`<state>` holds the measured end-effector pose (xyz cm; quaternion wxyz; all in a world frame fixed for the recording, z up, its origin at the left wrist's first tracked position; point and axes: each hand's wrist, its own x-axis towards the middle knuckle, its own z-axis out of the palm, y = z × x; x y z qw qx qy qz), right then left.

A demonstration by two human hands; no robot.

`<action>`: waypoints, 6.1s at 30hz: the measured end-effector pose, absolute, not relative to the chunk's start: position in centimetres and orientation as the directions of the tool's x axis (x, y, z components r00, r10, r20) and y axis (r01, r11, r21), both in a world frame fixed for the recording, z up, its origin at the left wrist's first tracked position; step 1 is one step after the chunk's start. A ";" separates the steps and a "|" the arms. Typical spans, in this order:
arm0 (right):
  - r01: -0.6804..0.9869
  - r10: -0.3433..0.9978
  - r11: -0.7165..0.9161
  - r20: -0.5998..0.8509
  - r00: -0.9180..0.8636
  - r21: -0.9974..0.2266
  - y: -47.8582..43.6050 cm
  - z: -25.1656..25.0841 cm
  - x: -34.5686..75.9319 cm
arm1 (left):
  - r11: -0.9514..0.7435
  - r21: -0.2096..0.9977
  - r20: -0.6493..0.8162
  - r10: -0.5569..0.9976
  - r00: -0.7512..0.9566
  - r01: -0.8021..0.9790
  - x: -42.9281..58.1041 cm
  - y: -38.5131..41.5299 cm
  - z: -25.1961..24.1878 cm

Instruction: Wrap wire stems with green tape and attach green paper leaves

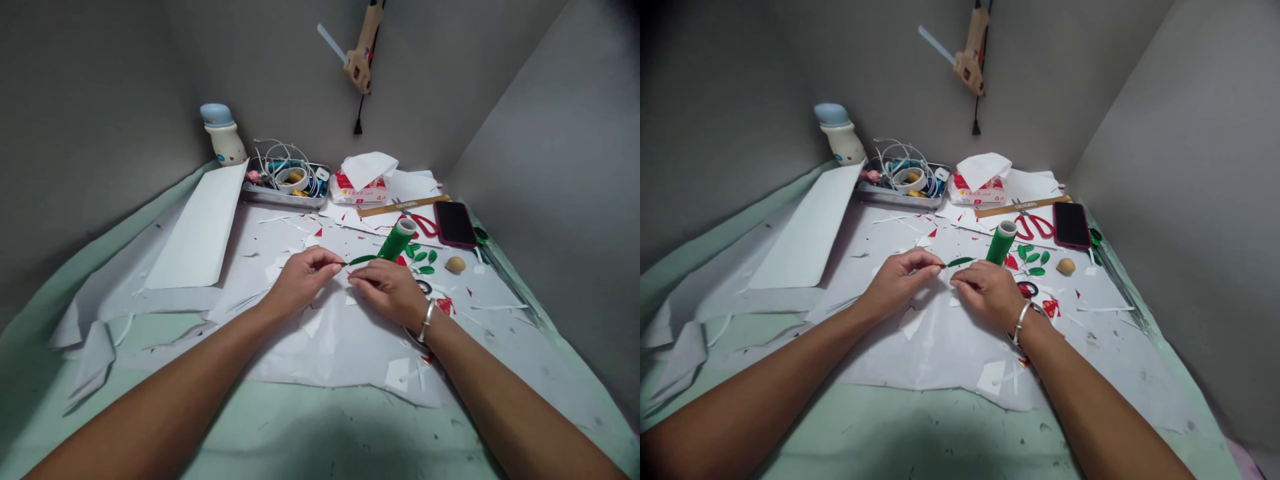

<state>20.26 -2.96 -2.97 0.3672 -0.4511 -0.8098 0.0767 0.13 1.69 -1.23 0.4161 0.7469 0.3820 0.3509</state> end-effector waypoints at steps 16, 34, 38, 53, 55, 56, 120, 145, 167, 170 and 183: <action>0.654 0.829 0.480 0.546 -0.119 -0.585 -2.4 -2.6 21.1 | -0.595 0.761 0.286 0.666 0.689 0.259 0.2 1.3 -1.6; 0.721 0.747 0.561 0.623 -0.230 -0.407 -3.1 -2.0 20.3 | -0.657 0.635 0.223 0.660 0.717 0.407 0.3 1.2 -1.8; 0.675 0.806 0.488 0.582 -0.105 -0.553 -2.4 -2.6 21.1 | -0.540 0.799 0.228 0.679 0.697 0.264 0.2 1.2 -1.3; 0.746 0.702 0.609 0.621 -0.348 -0.270 -3.5 -2.0 19.8 | -0.600 0.625 0.233 0.754 0.614 0.500 0.2 1.4 -2.1; 0.728 0.731 0.580 0.629 -0.266 -0.366 -3.1 -2.0 20.4 | -0.640 0.638 0.219 0.683 0.697 0.428 0.2 1.3 -2.0; 0.714 0.749 0.561 0.624 -0.222 -0.419 -2.9 -2.1 20.7 | -0.641 0.664 0.213 0.656 0.724 0.385 0.2 1.2 -1.8; 0.723 0.698 0.662 0.515 -0.497 -0.200 -3.6 -2.5 19.3 | -0.443 0.764 0.255 0.876 0.410 0.469 0.3 1.5 -1.7; 0.747 0.640 0.660 0.583 -0.501 -0.081 -3.7 -2.3 19.4 | -0.498 0.699 0.276 0.850 0.450 0.514 0.3 1.6 -2.0; 0.704 0.683 0.676 0.544 -0.487 -0.218 -3.5 -2.4 19.2 | -0.501 0.725 0.293 0.846 0.446 0.473 0.2 1.7 -1.9; 0.701 0.675 0.665 0.611 -0.413 -0.260 -3.5 -2.1 19.4 | -0.630 0.565 0.295 0.757 0.582 0.533 0.3 1.5 -2.3; 0.675 0.825 0.518 0.516 -0.231 -0.526 -2.5 -3.1 20.6 | -0.391 0.876 0.239 0.860 0.451 0.281 0.2 1.5 -1.1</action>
